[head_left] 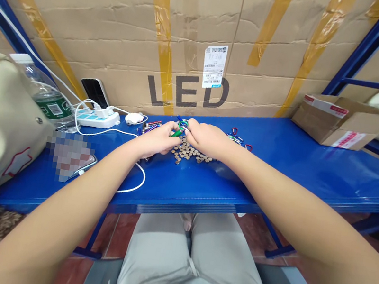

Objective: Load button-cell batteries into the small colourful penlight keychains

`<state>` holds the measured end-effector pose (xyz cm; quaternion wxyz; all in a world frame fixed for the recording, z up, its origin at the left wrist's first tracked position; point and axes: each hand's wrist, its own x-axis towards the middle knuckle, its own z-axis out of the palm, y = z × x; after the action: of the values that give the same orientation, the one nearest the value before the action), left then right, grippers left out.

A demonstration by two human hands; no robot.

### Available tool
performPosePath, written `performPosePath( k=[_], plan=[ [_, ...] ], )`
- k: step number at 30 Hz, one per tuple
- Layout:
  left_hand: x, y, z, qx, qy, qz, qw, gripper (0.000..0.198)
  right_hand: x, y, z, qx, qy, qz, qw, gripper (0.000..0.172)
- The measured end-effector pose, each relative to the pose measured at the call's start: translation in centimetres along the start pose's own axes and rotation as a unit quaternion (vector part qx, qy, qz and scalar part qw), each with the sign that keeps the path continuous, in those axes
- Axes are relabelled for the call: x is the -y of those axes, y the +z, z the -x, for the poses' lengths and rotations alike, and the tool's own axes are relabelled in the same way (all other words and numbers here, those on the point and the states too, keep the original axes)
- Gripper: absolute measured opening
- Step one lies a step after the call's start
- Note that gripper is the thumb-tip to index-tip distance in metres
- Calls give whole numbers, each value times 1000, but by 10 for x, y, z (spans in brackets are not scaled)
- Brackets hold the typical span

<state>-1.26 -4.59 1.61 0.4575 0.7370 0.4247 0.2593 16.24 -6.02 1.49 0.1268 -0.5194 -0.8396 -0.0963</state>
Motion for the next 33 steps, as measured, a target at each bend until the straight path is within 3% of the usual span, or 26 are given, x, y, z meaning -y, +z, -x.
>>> performPosePath(
  k=[6,10,13,15,17,20,24,29,33],
  plan=[
    [-3,0,-2,-2,-27,154,988,27,-5,-2,0,7,-5,-35,999,32],
    [-7,-7,-4,-42,0,200,979,26,-13,-5,-1,1,-4,-146,989,26],
    [-1,-16,-8,-61,40,116,991,21,-22,-7,-2,8,5,-258,966,25],
    [7,-24,-11,-81,72,-5,994,21,-28,-7,-3,8,31,-302,953,26],
    [15,-30,-14,-102,92,-131,982,20,-33,-6,-3,1,56,-330,942,28],
    [23,-35,-18,-132,92,-239,958,20,-39,-4,-4,0,84,-339,937,24],
    [26,-36,-26,-205,78,-317,923,20,-41,-3,-6,26,100,-320,942,19],
    [33,-32,-46,-216,69,-349,909,23,-43,-1,-8,50,109,-311,943,20],
    [37,-31,-54,-215,41,-434,874,25,-45,1,-8,62,115,-305,943,20]
  ],
)
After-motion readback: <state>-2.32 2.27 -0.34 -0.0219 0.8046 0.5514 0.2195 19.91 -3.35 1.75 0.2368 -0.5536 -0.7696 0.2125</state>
